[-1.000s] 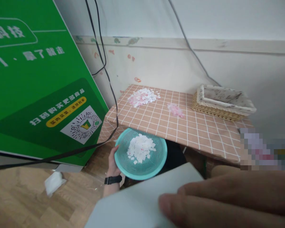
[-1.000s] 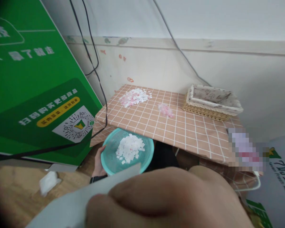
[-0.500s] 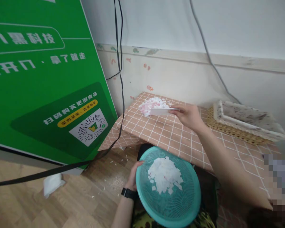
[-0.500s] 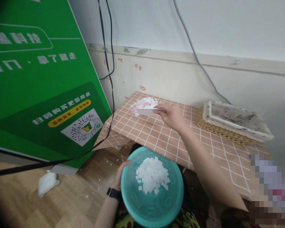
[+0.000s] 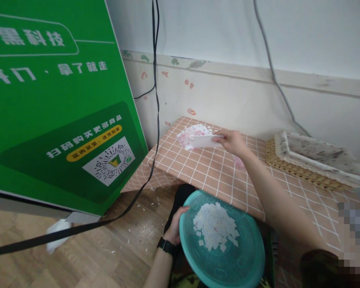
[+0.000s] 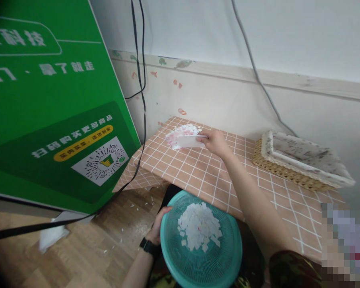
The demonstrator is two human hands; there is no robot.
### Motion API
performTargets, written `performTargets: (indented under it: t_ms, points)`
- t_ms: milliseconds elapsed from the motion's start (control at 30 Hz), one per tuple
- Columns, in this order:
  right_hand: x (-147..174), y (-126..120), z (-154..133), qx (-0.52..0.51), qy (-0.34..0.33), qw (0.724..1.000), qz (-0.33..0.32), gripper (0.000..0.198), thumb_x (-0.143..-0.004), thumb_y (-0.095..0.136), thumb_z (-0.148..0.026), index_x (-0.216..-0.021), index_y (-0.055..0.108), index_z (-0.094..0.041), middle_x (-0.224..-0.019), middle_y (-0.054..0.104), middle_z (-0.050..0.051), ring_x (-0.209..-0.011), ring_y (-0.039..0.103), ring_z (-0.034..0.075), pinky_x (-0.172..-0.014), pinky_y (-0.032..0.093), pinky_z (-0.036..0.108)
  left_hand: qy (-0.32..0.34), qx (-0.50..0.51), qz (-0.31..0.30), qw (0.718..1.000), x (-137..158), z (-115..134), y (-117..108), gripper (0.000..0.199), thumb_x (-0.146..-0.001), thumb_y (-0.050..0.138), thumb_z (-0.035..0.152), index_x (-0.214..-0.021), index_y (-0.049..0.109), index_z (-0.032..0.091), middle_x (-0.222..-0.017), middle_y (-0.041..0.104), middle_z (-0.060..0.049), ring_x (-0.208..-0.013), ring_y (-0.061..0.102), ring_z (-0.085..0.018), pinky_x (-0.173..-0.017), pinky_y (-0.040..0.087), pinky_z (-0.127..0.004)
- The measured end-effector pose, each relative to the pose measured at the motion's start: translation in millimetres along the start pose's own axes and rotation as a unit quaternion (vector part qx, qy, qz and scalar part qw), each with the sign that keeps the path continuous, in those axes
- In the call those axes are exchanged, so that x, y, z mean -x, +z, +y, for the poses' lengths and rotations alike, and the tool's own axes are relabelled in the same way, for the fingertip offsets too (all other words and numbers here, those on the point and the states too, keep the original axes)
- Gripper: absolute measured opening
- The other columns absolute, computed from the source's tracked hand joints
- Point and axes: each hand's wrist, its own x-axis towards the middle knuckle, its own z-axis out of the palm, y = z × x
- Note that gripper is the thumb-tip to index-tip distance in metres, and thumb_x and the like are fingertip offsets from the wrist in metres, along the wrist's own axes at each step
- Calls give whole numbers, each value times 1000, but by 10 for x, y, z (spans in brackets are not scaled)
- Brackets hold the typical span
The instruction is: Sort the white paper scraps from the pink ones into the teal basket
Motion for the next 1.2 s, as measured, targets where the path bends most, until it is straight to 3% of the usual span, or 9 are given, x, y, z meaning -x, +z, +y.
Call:
performTargets:
  t_ms: [167,333,533,733,1033,1200]
  points:
    - [-3,-2,-30,-21,-4,1000,-14,23,-79,56,-29,-91,71,-18,-89,70,7,-79,62,21,-71,44,32,4,-15,-33,999,8,-20,22,35,-77,54,41,-82,68,10,-68,71,-9,-59,62,-19,-63,47,-31]
    - [14,-28,-32,-40,14,999,-18,24,-78,57,-32,-90,70,-16,-82,70,7,-72,61,20,-66,45,32,11,-9,-36,999,9,-6,48,33,-76,56,41,-80,67,10,-67,71,-9,-59,62,-18,-63,47,-30]
    - [61,123,-88,-87,7,996,-13,25,-78,56,-35,-88,70,-17,-84,69,6,-74,61,20,-67,45,31,12,-11,-30,999,19,-5,57,33,-76,56,40,-79,67,10,-66,71,-8,-57,62,-17,-61,47,-29]
    - [76,107,33,-132,43,990,-17,29,-74,59,-36,-89,69,-14,-82,69,7,-71,61,20,-62,46,31,17,6,-35,999,21,-7,74,30,-76,57,39,-75,66,10,-61,69,-7,-55,61,-15,-60,46,-27]
    - [-34,27,37,-92,26,995,-35,26,-73,61,-34,-87,70,-14,-80,69,7,-69,61,19,-62,44,29,9,15,-36,999,8,-10,41,31,-76,56,40,-79,68,11,-65,71,-7,-57,62,-16,-62,47,-28]
    - [-64,118,-68,-108,25,994,-18,28,-76,57,-36,-88,69,-15,-79,69,6,-69,60,19,-61,43,29,15,4,-44,999,2,-12,41,35,-77,54,41,-83,67,9,-68,71,-9,-59,62,-18,-63,47,-29]
